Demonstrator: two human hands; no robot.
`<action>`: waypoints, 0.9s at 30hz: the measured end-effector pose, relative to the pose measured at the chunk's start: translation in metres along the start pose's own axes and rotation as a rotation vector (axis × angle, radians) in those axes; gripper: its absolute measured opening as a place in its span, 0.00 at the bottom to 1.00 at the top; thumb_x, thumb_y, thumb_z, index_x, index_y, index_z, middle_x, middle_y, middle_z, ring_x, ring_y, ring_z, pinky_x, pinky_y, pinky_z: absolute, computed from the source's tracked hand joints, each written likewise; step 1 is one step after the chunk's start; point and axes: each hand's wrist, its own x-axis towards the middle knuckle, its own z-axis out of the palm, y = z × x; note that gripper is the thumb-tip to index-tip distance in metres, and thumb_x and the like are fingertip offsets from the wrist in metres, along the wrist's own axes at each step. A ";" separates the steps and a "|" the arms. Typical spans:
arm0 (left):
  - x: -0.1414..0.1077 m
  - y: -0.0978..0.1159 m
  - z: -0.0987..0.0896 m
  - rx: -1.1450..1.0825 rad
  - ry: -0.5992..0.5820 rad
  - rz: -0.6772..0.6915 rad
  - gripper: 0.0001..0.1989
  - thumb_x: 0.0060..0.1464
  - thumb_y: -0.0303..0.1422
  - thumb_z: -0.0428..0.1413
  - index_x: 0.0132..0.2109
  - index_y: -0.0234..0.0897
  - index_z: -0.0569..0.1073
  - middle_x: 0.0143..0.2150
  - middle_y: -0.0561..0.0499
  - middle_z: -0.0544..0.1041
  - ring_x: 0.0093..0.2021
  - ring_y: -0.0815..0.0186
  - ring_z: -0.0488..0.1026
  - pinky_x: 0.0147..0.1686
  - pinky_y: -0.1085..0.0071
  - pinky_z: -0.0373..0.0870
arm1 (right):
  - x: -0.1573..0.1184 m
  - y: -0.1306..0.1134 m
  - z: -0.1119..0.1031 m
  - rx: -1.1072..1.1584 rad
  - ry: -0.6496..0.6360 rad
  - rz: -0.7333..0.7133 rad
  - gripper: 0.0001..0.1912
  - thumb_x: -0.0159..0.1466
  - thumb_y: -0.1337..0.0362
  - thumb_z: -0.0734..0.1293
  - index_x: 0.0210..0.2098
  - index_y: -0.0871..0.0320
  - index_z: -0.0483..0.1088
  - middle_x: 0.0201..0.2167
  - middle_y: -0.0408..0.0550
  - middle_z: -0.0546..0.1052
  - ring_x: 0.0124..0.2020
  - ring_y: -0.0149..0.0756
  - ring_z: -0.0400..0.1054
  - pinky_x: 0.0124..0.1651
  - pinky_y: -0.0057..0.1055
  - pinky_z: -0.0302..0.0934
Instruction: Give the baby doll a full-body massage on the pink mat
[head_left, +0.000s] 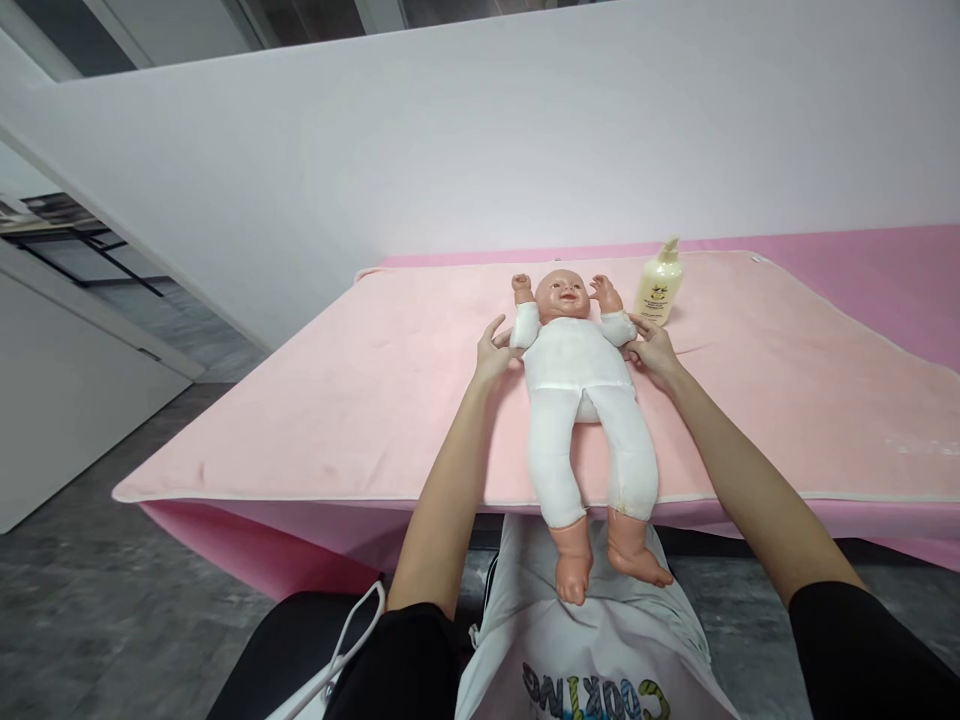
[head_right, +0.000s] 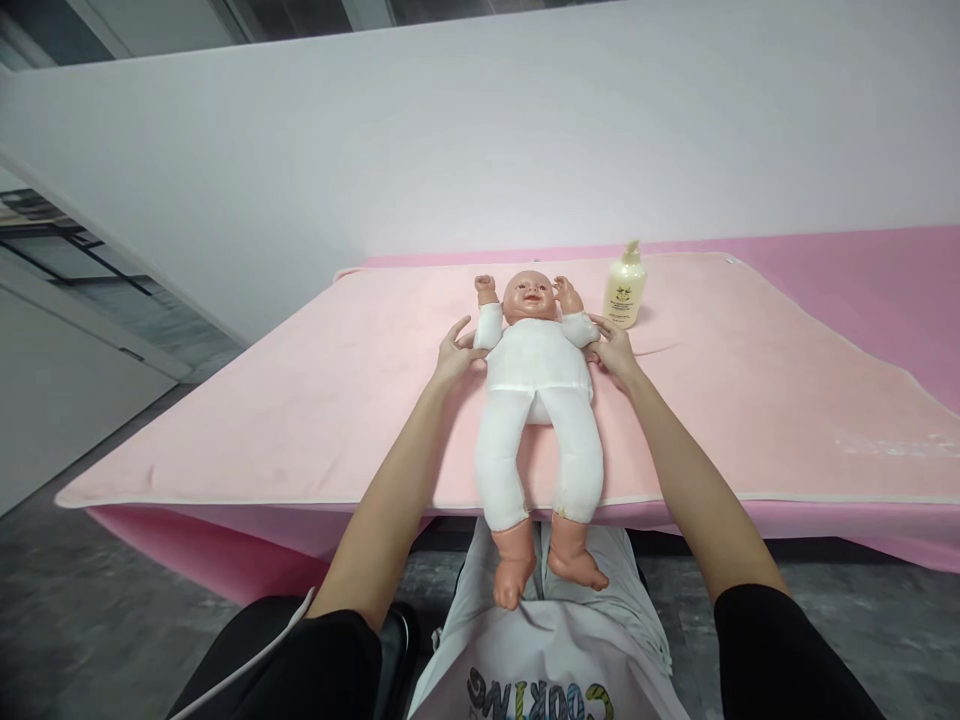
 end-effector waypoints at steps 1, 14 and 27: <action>0.000 0.001 -0.001 -0.017 -0.027 0.002 0.44 0.30 0.21 0.60 0.60 0.34 0.61 0.49 0.40 0.76 0.46 0.57 0.75 0.40 0.66 0.72 | 0.000 -0.001 -0.001 0.011 -0.006 0.028 0.29 0.44 0.65 0.65 0.47 0.56 0.69 0.35 0.45 0.75 0.14 0.18 0.51 0.15 0.22 0.46; -0.007 0.008 0.000 0.079 -0.080 0.001 0.09 0.31 0.21 0.47 0.21 0.35 0.70 0.21 0.54 0.70 0.29 0.69 0.70 0.36 0.69 0.68 | 0.000 -0.002 -0.009 0.209 -0.102 0.089 0.06 0.42 0.65 0.63 0.15 0.58 0.60 0.34 0.47 0.71 0.32 0.32 0.64 0.34 0.34 0.66; -0.005 0.007 -0.004 -0.051 -0.041 0.002 0.15 0.26 0.25 0.61 0.30 0.33 0.75 0.26 0.53 0.72 0.35 0.66 0.72 0.40 0.69 0.68 | 0.000 -0.007 -0.017 0.041 -0.113 -0.072 0.09 0.40 0.69 0.58 0.15 0.58 0.70 0.32 0.49 0.76 0.39 0.38 0.68 0.43 0.33 0.62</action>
